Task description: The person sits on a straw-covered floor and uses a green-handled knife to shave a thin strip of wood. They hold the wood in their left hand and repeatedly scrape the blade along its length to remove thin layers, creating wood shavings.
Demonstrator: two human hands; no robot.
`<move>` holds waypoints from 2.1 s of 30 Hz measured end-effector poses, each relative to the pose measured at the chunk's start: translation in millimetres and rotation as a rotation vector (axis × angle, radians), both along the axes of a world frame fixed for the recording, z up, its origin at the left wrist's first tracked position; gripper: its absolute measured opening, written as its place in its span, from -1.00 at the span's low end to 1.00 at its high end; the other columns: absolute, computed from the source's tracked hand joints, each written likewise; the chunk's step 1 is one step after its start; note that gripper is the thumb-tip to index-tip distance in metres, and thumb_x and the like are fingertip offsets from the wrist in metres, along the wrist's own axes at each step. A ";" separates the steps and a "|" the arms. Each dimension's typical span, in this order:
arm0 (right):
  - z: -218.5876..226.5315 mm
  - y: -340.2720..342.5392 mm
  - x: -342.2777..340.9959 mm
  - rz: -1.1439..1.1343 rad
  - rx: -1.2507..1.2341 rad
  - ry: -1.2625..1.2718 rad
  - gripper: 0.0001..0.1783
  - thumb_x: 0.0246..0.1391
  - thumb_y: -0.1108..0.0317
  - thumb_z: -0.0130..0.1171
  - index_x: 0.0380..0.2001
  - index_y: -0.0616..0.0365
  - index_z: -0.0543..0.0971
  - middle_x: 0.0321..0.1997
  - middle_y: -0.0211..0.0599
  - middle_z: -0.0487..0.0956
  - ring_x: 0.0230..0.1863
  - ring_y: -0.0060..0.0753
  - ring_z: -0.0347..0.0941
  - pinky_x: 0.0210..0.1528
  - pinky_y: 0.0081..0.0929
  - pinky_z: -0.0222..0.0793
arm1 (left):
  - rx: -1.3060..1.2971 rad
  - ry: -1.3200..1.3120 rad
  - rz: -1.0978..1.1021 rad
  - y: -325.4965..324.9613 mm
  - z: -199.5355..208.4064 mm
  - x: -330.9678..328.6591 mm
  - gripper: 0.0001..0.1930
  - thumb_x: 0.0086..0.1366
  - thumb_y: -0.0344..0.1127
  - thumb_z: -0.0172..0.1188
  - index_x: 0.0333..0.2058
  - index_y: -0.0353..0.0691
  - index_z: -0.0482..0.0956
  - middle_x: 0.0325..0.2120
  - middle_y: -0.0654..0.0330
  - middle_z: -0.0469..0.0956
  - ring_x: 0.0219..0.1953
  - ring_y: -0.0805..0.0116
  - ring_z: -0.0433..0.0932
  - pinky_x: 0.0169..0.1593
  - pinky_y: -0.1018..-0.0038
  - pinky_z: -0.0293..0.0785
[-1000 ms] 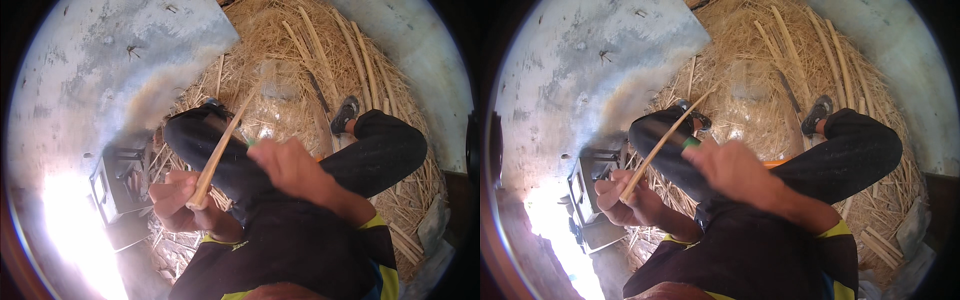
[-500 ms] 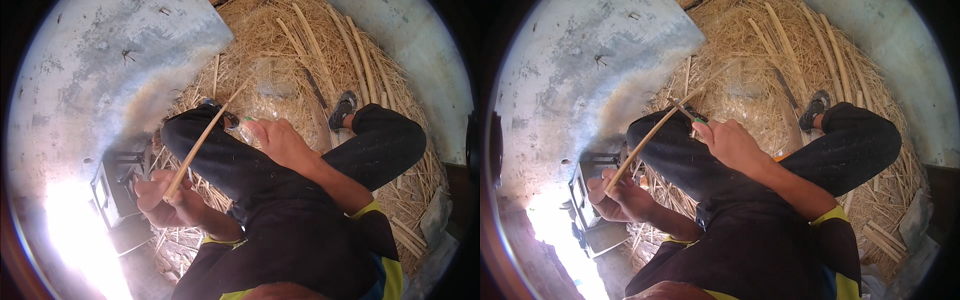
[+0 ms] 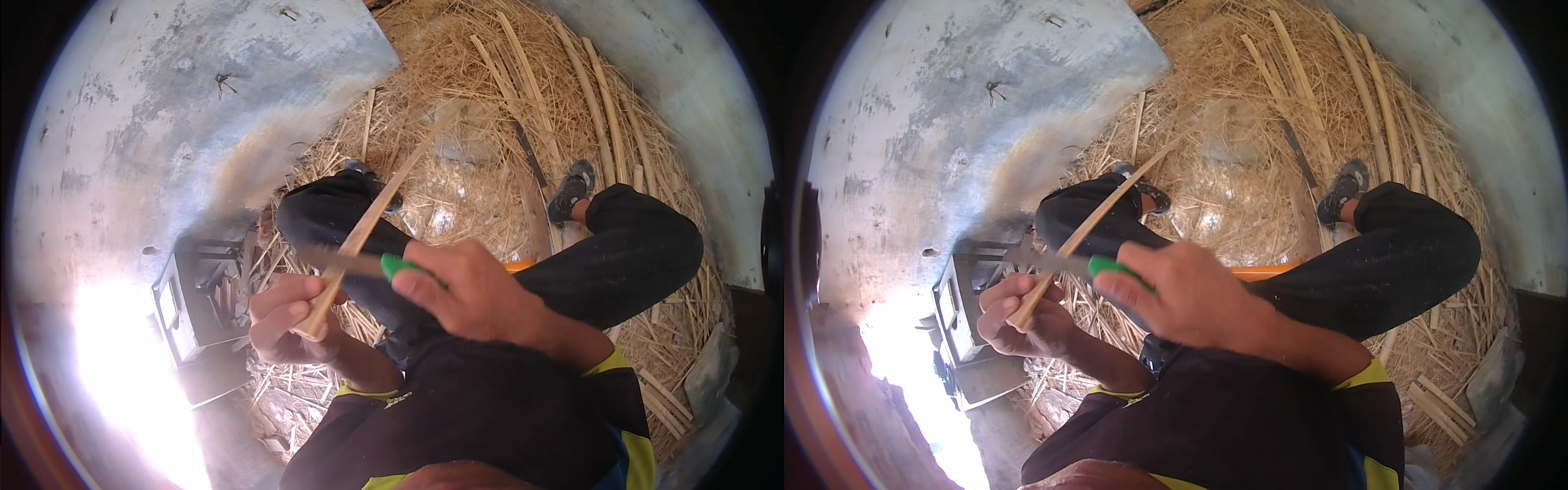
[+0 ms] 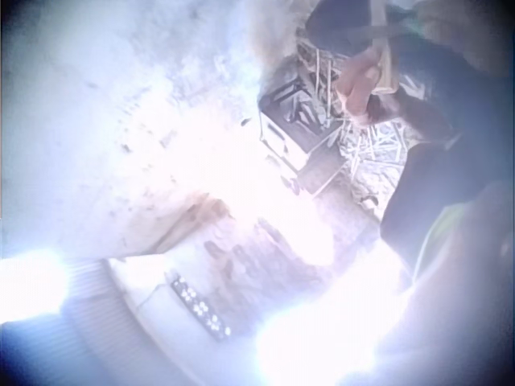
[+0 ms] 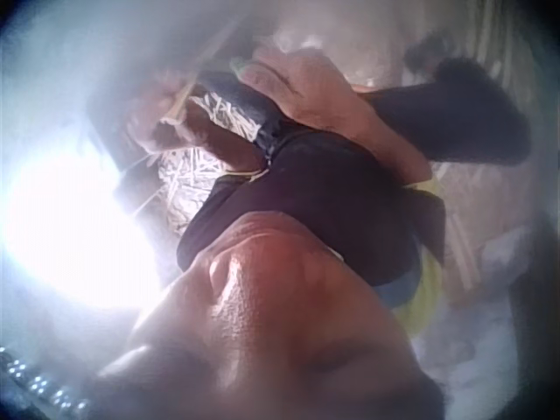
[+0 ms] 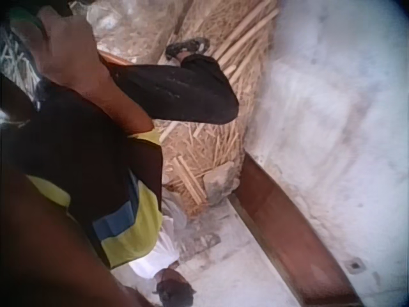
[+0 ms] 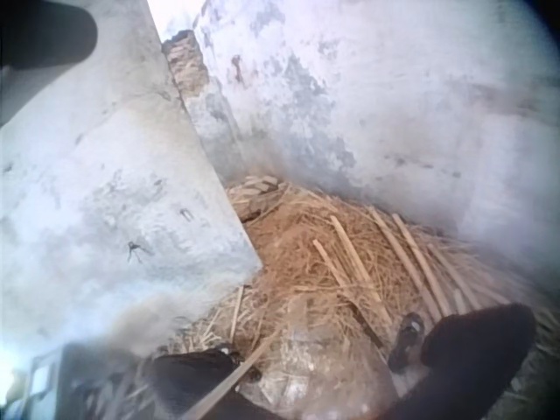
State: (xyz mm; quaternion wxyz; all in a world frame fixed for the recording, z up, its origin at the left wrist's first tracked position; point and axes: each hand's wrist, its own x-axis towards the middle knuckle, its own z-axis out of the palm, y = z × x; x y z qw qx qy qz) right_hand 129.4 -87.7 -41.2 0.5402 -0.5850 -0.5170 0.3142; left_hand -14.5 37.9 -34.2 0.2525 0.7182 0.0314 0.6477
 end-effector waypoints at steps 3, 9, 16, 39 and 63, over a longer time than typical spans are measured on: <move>-3.8 -3.0 -13.9 0.008 0.078 -0.047 -0.59 0.26 0.10 0.00 -0.54 0.21 0.38 -0.72 -0.08 0.35 -0.67 0.04 0.38 -0.62 -0.25 0.21 | 0.094 0.041 -0.016 3.9 0.2 -5.3 -0.64 0.24 -0.13 0.25 -0.33 -0.35 0.39 -0.52 0.01 0.45 -0.71 0.33 0.48 -0.71 0.59 0.44; -15.9 4.3 -17.9 -0.156 0.020 -0.207 -0.64 0.23 0.18 0.04 -0.55 0.21 0.39 -0.76 -0.05 0.34 -0.69 0.09 0.36 -0.65 -0.20 0.18 | -0.024 -0.002 0.084 -1.0 -4.0 -7.5 -0.60 0.19 -0.08 0.29 -0.40 -0.36 0.42 -0.54 0.03 0.46 -0.68 0.35 0.50 -0.71 0.57 0.37; -22.7 7.4 -12.9 -0.168 -0.009 -0.180 -0.65 0.23 0.19 0.04 -0.55 0.21 0.41 -0.76 -0.05 0.33 -0.68 0.10 0.36 -0.63 -0.19 0.19 | -0.029 -0.018 0.138 -8.4 -6.0 -2.4 -0.58 0.20 -0.04 0.26 -0.43 -0.36 0.43 -0.55 0.03 0.46 -0.78 0.38 0.44 -0.72 0.57 0.35; -50.6 45.2 -28.2 -0.341 0.109 -0.454 -0.68 0.21 0.11 0.07 -0.45 0.15 0.49 -0.77 -0.13 0.42 -0.69 0.00 0.43 -0.66 -0.21 0.32 | -0.079 0.049 0.303 -3.3 -9.8 -23.7 -0.61 0.32 -0.08 0.14 -0.35 -0.40 0.46 -0.49 -0.02 0.52 -0.72 0.37 0.47 -0.68 0.61 0.37; -43.6 32.1 -21.0 -0.433 -0.097 -0.366 -0.41 0.25 -0.06 -0.07 -0.59 0.28 0.52 -0.76 0.07 0.45 -0.66 0.17 0.45 -0.61 -0.07 0.36 | -0.075 0.039 0.133 -4.5 -2.5 -10.1 -0.73 0.37 -0.23 0.07 -0.26 -0.39 0.50 -0.39 -0.08 0.52 -0.65 0.33 0.50 -0.65 0.57 0.37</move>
